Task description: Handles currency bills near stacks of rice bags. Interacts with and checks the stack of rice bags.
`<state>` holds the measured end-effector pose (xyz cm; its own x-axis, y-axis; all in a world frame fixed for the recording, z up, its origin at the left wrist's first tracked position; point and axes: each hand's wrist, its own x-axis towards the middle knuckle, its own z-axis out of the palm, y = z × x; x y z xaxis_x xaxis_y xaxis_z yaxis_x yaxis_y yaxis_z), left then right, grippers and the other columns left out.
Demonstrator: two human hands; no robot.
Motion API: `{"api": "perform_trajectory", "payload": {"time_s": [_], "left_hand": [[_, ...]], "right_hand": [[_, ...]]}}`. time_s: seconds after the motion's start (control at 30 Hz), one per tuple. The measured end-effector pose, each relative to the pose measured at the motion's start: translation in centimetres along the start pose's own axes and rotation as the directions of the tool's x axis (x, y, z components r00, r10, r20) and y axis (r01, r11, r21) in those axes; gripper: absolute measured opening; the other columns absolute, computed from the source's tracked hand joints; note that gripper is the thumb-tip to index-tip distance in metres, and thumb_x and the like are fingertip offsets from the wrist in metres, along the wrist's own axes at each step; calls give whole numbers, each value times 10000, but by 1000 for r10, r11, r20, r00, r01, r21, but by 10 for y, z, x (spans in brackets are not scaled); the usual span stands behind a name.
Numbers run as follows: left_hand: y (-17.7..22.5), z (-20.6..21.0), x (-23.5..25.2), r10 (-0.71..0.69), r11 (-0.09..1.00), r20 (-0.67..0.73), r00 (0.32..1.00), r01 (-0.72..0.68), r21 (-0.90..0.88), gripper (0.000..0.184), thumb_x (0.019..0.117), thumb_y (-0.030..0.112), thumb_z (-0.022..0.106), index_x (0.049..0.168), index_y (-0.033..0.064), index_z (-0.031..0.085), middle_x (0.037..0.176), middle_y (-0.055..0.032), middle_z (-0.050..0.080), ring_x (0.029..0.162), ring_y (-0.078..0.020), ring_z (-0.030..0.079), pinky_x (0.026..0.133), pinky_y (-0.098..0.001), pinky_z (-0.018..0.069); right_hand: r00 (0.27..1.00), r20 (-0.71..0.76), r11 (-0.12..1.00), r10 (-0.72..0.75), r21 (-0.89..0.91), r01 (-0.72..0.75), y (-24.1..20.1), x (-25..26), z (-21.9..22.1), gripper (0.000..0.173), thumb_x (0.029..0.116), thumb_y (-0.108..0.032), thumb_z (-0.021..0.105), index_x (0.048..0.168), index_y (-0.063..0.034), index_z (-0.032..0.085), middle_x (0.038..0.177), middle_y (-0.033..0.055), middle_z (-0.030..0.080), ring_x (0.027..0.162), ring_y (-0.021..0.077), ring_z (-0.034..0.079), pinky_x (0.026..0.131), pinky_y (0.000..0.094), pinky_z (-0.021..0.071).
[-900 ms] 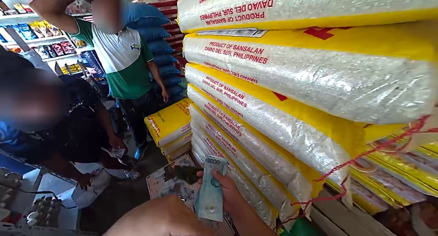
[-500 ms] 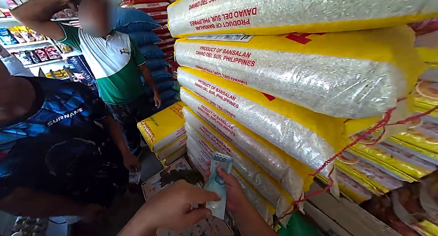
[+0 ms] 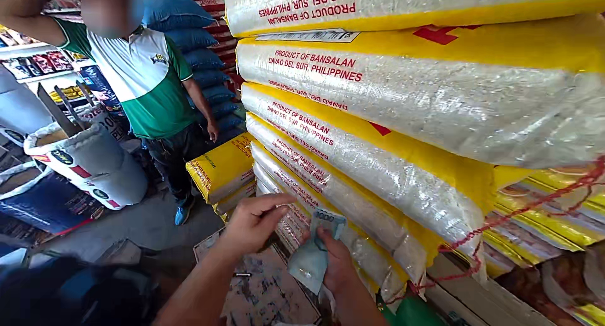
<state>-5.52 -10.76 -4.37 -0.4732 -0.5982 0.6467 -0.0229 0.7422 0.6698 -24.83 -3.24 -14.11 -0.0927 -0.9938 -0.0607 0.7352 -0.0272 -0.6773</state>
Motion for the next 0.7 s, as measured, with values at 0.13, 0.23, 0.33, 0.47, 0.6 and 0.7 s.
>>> {"api": "perform_trajectory", "payload": {"time_s": [0.13, 0.23, 0.33, 0.47, 0.6, 0.7], "left_hand": [[-53, -2, -32, -445, 846, 11, 896, 424, -325, 237, 1032, 146, 529, 1161, 81, 717, 769, 126, 619, 541, 51, 463, 497, -145, 411], [-80, 14, -58, -753, 599, -16, 658, 676, -429, 255, 1052, 162, 488, 1204, 61, 667, 637, 89, 493, 472, -11, 407, 450, -185, 372], [-95, 30, -83, -883, 406, -28, 468, 734, -544, 250, 1063, 156, 476, 1207, 54, 653, 596, 84, 433, 450, -21, 371, 429, -190, 337], [-96, 33, -107, -921, 284, -23, 389, 631, -722, 251, 1080, 145, 418, 1197, 75, 629, 588, 98, 386, 439, -7, 344, 408, -165, 301], [-96, -4, -125, -870, 362, -132, 476, 433, -825, 294, 1086, 160, 340, 1188, 109, 611, 580, 112, 447, 448, 2, 413, 424, -160, 366], [-101, -49, -127, -824, 468, -333, 459, 220, -856, 371, 1108, 227, 256, 1214, 116, 594, 738, 50, 629, 600, -42, 599, 572, -194, 533]], "right_hand": [[990, 68, 989, -122, -81, 127, -14, -5, -7, 291, 990, -274, 654, 1163, -41, 630, 854, 80, 751, 786, 159, 740, 778, 317, 630], [973, 170, 983, -154, -73, 168, -13, 3, -14, 334, 942, -358, 721, 1140, -90, 698, 864, 70, 750, 793, 150, 736, 788, 313, 627], [968, 225, 986, -110, -99, 135, 2, 10, -19, 299, 972, -358, 678, 1137, -111, 713, 881, 64, 753, 805, 143, 734, 802, 305, 622], [975, 216, 993, 50, -111, -26, 34, 22, -18, 291, 977, -332, 680, 1152, -101, 700, 875, 83, 756, 796, 160, 742, 791, 320, 631], [971, 163, 978, 177, -136, -155, 65, 30, 0, 264, 969, -319, 688, 1129, -109, 688, 859, 63, 758, 769, 151, 741, 763, 317, 635], [965, 154, 973, 213, -122, -195, 90, 32, 13, 244, 978, -283, 675, 1131, -92, 663, 870, 68, 757, 780, 158, 742, 771, 322, 635]]}}
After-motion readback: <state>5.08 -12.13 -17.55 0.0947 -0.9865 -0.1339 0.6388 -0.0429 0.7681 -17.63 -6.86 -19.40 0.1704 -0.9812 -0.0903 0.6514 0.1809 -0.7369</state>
